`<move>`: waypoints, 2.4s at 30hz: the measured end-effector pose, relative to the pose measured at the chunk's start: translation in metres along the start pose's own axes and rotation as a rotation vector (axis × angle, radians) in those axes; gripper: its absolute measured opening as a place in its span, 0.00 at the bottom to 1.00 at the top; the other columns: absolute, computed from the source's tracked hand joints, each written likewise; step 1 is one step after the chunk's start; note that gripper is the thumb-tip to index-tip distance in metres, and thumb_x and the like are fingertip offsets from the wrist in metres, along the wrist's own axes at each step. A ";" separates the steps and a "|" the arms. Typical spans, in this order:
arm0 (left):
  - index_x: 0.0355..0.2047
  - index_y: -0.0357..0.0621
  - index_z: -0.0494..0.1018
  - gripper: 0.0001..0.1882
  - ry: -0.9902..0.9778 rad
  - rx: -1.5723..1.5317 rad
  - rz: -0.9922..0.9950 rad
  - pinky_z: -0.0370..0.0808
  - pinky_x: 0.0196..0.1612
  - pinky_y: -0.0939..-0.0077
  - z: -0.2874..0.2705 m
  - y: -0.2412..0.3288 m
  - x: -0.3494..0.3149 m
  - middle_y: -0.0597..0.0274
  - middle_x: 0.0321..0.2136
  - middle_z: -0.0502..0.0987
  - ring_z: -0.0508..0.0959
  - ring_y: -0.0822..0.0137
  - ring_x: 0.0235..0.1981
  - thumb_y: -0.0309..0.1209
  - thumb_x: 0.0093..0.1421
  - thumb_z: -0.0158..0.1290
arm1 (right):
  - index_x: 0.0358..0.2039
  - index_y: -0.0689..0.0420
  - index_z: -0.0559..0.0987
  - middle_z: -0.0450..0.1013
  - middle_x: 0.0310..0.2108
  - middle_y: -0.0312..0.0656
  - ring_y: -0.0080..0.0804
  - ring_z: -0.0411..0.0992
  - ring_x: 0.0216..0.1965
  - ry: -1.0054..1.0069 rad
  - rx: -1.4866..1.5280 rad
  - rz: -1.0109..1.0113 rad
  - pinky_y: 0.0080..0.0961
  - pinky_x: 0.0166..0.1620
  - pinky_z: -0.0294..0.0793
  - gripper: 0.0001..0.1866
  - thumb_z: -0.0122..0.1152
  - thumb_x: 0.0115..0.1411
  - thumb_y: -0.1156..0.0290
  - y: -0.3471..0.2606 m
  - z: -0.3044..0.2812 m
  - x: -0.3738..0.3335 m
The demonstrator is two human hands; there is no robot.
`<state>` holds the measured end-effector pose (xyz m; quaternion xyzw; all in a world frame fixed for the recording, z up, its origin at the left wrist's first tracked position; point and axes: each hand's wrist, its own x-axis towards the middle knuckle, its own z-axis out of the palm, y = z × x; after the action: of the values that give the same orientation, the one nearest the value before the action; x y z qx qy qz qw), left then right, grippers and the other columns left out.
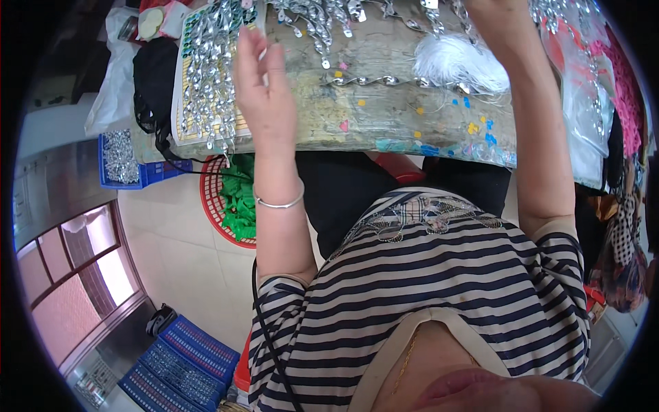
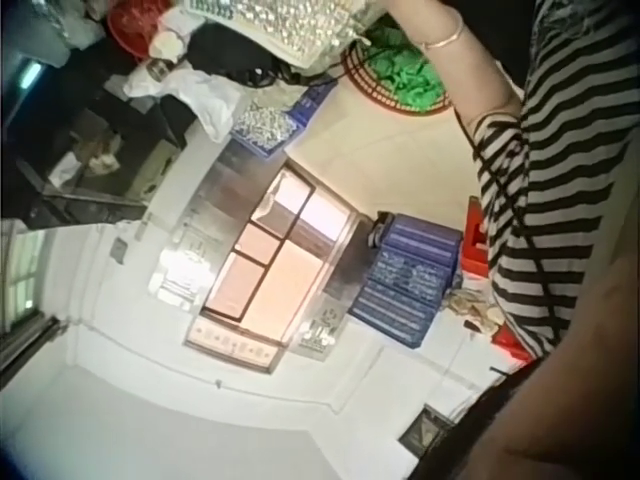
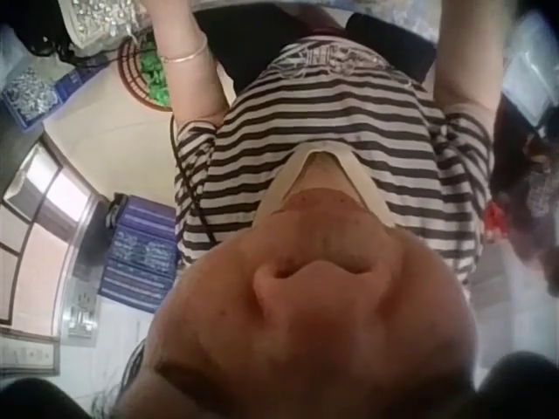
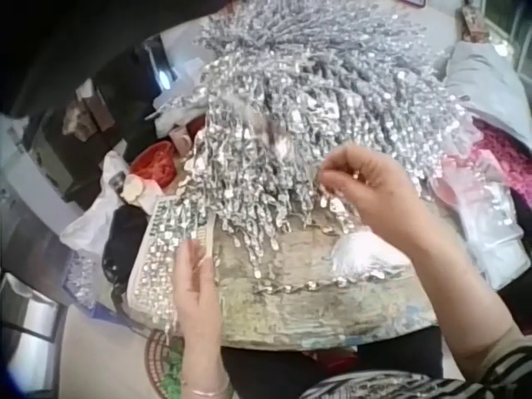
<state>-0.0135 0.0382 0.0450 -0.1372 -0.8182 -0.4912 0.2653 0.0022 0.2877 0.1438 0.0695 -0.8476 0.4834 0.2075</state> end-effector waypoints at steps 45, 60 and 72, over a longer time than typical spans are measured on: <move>0.45 0.39 0.72 0.14 -0.463 -0.643 -0.706 0.60 0.18 0.94 0.019 0.082 -0.057 0.68 0.26 0.76 0.64 0.87 0.17 0.35 0.64 0.44 | 0.34 0.61 0.76 0.73 0.26 0.37 0.27 0.70 0.27 0.056 0.497 0.553 0.22 0.33 0.69 0.07 0.53 0.59 0.71 0.005 -0.055 -0.087; 0.28 0.37 0.77 0.07 -0.592 -0.729 -0.803 0.62 0.25 0.89 0.030 0.102 -0.056 0.73 0.19 0.71 0.66 0.83 0.22 0.29 0.54 0.58 | 0.37 0.59 0.66 0.64 0.24 0.30 0.14 0.62 0.27 -0.380 0.549 0.447 0.10 0.31 0.61 0.05 0.48 0.64 0.71 0.018 -0.005 -0.124; 0.43 0.44 0.73 0.13 -0.773 -0.601 -0.788 0.61 0.23 0.91 0.031 0.084 -0.066 0.72 0.24 0.70 0.64 0.82 0.20 0.35 0.64 0.44 | 0.48 0.61 0.65 0.70 0.26 0.32 0.14 0.63 0.27 -0.261 0.561 0.290 0.10 0.33 0.62 0.13 0.48 0.63 0.73 0.007 -0.011 -0.119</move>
<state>0.0718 0.1083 0.0574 -0.0615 -0.6704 -0.6755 -0.3009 0.1105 0.2911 0.0932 0.0636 -0.7022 0.7091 -0.0007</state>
